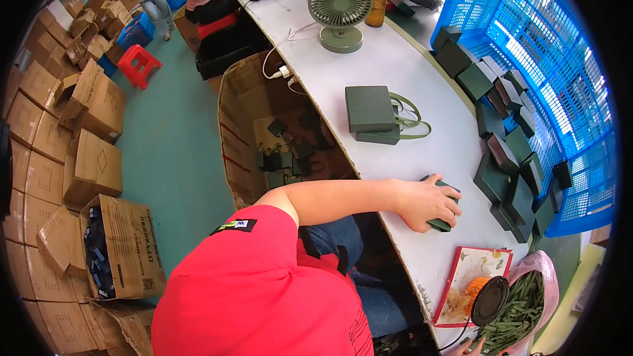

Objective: The person sits at a table in a workshop and assembles small green boxes by attaching green ribbon handles. They pick up a box, dip a ribbon end into a hot glue pot, and press it onto the box to secure the handle. The person repeats this process for multiple boxes, placing finished units on the table.

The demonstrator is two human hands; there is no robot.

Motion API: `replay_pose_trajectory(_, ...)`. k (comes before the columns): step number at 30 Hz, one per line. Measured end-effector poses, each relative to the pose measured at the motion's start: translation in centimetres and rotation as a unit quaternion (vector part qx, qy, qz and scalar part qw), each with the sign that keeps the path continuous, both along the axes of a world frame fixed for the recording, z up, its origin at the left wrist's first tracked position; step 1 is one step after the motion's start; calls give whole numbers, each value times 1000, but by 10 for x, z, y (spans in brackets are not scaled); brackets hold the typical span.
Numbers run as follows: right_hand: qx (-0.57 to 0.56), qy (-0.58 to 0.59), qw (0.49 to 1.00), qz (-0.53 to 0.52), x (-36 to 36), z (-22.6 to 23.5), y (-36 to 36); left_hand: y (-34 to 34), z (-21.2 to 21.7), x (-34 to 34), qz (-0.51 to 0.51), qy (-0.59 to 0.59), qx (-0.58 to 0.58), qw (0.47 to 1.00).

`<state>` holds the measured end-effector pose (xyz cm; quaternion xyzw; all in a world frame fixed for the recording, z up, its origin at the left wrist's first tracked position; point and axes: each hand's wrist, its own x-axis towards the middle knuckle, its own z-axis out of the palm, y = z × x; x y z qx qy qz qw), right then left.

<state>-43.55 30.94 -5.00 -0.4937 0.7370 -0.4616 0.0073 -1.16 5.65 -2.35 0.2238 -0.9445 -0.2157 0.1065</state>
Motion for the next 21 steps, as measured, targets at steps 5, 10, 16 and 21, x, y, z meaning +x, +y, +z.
replay_pose_trajectory(5, 116, 266, 957, -20, -16, -3, 2, 11, -5, -5, 98, 36, -40, 994)
replay_pose_trajectory(10, 153, 219, 962, -60, -10, 7, 2, 11, 0, -3, 74, -40, -77, 993)
replay_pose_trajectory(16, 154, 239, 958, -11, 13, 31, 9, 9, 1, -11, 93, -21, -60, 994)
replay_pose_trajectory(21, 176, 212, 961, 5, 16, 33, 22, 17, -5, -17, 115, 6, -70, 991)
